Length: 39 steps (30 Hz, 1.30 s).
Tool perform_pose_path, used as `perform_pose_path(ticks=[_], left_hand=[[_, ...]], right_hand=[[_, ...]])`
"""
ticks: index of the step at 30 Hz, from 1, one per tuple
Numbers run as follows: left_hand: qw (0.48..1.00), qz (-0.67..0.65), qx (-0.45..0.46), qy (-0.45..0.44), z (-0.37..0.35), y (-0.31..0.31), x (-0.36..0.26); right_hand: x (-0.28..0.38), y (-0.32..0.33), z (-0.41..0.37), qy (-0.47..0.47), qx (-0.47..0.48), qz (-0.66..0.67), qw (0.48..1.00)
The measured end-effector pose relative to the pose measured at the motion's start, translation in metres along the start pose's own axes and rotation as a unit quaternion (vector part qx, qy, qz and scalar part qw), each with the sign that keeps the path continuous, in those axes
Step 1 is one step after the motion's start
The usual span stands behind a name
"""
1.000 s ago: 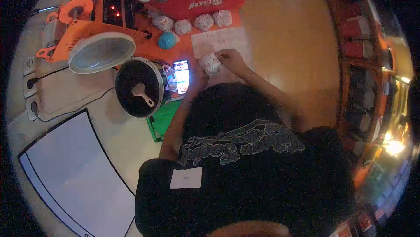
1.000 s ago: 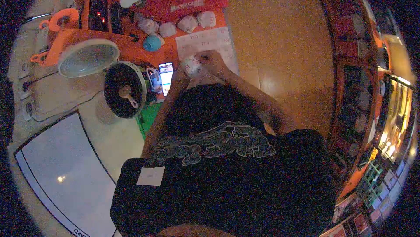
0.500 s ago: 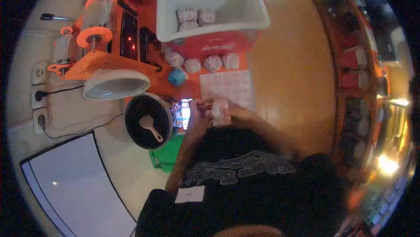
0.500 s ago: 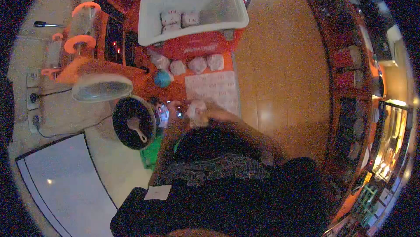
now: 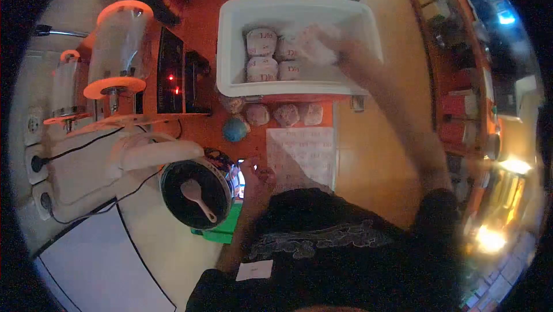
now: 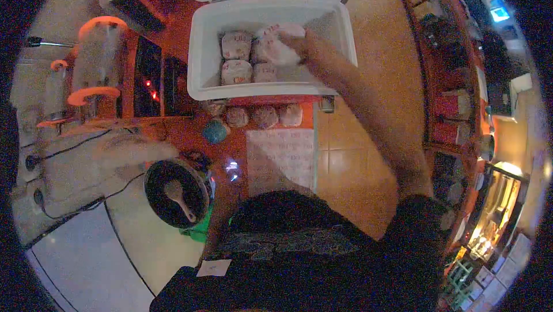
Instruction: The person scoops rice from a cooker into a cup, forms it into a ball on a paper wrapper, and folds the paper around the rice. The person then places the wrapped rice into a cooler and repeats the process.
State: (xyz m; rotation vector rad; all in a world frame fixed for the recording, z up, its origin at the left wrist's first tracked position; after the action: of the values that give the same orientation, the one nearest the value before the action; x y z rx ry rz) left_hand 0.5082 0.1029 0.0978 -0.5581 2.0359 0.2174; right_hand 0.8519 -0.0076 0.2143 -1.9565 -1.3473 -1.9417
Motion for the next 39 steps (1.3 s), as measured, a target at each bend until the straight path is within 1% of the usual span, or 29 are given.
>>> perform_pose_path(ticks=[2, 3, 4, 5, 6, 7, 8, 9, 11, 12, 13, 14, 15, 16, 17, 18, 20, 21, 22, 23, 24, 25, 26, 27, 29, 33, 35, 39], left_hand=[[0.999, -0.025, 0.029, -0.037, 0.009, 0.001, 0.019], [0.999, -0.027, 0.028, -0.035, 0.01, -0.003, 0.005], [0.998, 0.053, 0.002, -0.027, 0.007, -0.005, -0.019], [0.991, 0.133, -0.024, -0.018, 0.006, -0.004, -0.033], [0.991, 0.133, -0.024, -0.014, 0.009, 0.0, -0.02], [0.999, 0.038, -0.02, 0.016, 0.012, 0.007, 0.008], [0.997, -0.058, -0.018, 0.046, 0.013, 0.01, 0.026], [0.997, -0.059, -0.019, 0.049, 0.012, 0.008, 0.01], [0.986, -0.122, -0.05, 0.107, 0.004, 0.006, -0.012], [0.985, -0.125, -0.052, 0.109, 0.002, 0.01, -0.004], [0.995, -0.09, -0.034, 0.013, 0.001, 0.015, -0.005], [0.995, -0.052, -0.015, -0.082, -0.002, 0.015, -0.013], [0.995, -0.054, -0.015, -0.082, -0.003, 0.016, -0.007], [0.997, -0.027, -0.028, -0.068, -0.004, 0.018, -0.001], [0.998, 0.001, -0.041, -0.053, -0.005, 0.018, -0.003], [0.998, 0.002, -0.041, -0.051, -0.005, 0.018, -0.009], [0.999, 0.034, 0.008, -0.017, -0.002, 0.015, -0.022], [0.999, 0.036, 0.008, -0.017, -0.003, 0.02, -0.015], [0.962, -0.273, 0.026, 0.004, -0.001, 0.024, 0.0], [0.83, -0.556, 0.041, 0.024, -0.001, 0.02, -0.002], [0.829, -0.558, 0.039, 0.023, -0.006, 0.019, -0.006], [0.955, -0.296, 0.014, 0.005, -0.013, 0.021, -0.012], [1.0, -0.008, -0.012, -0.01, -0.017, 0.023, -0.022], [1.0, -0.008, -0.012, -0.01, -0.017, 0.024, -0.017], [0.987, 0.138, -0.013, -0.086, -0.016, 0.024, -0.02], [0.977, 0.182, 0.002, -0.107, -0.022, 0.025, -0.041], [0.995, 0.072, -0.032, -0.068, -0.028, 0.033, -0.046], [0.992, 0.085, -0.037, -0.085, -0.029, 0.043, -0.027]], right_hand=[[-0.029, -0.029, 0.037, -0.027, 0.096, 0.12, 0.988], [-0.051, -0.046, 0.053, -0.075, 0.147, 0.068, 0.984], [-0.074, -0.058, 0.065, -0.078, 0.149, 0.068, 0.983], [-0.099, -0.081, 0.071, -0.116, 0.2, 0.161, 0.959], [-0.114, -0.099, 0.072, -0.152, 0.247, 0.253, 0.923], [-0.124, -0.11, 0.076, -0.16, 0.274, 0.246, 0.916], [-0.13, -0.121, 0.078, -0.152, 0.294, 0.202, 0.922], [-0.132, -0.124, 0.08, -0.141, 0.307, 0.159, 0.928], [-0.135, -0.129, 0.083, -0.118, 0.328, 0.09, 0.933], [-0.136, -0.132, 0.084, -0.108, 0.336, 0.061, 0.934], [-0.136, -0.135, 0.085, -0.094, 0.341, 0.032, 0.935], [-0.135, -0.135, 0.085, -0.083, 0.344, 0.009, 0.935], [-0.134, -0.136, 0.084, -0.071, 0.343, -0.008, 0.937], [-0.132, -0.137, 0.086, -0.063, 0.342, -0.026, 0.937], [-0.129, -0.138, 0.087, -0.059, 0.336, -0.033, 0.939], [-0.125, -0.138, 0.088, -0.054, 0.331, -0.039, 0.941], [-0.117, -0.135, 0.091, -0.042, 0.319, -0.053, 0.945], [-0.113, -0.133, 0.091, -0.036, 0.313, -0.06, 0.947], [-0.108, -0.131, 0.093, -0.029, 0.307, -0.064, 0.949], [-0.105, -0.131, 0.094, -0.022, 0.301, -0.073, 0.951], [-0.102, -0.132, 0.095, -0.015, 0.296, -0.08, 0.952], [-0.1, -0.131, 0.097, -0.009, 0.291, -0.089, 0.952], [-0.098, -0.134, 0.098, -0.003, 0.286, -0.099, 0.953], [-0.096, -0.133, 0.099, 0.002, 0.282, -0.105, 0.954], [-0.09, -0.133, 0.1, 0.012, 0.281, -0.112, 0.953], [-0.073, -0.125, 0.101, 0.028, 0.298, -0.112, 0.948], [-0.065, -0.127, 0.098, 0.038, 0.309, -0.117, 0.943], [-0.063, -0.149, 0.099, 0.056, 0.303, -0.155, 0.939]])
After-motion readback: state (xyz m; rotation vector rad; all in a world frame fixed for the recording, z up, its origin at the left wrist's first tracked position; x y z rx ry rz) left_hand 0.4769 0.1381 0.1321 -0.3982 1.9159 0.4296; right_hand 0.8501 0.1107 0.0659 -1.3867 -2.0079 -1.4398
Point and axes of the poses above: each hand's wrist, its own z-axis towards the middle knuckle, its own y-axis out of the back of the hand, x = y × z, the point moved 8 cm from there along z, towards the middle knuckle, and after that the axes turned 1 degree about x, right-handed, at the moved point
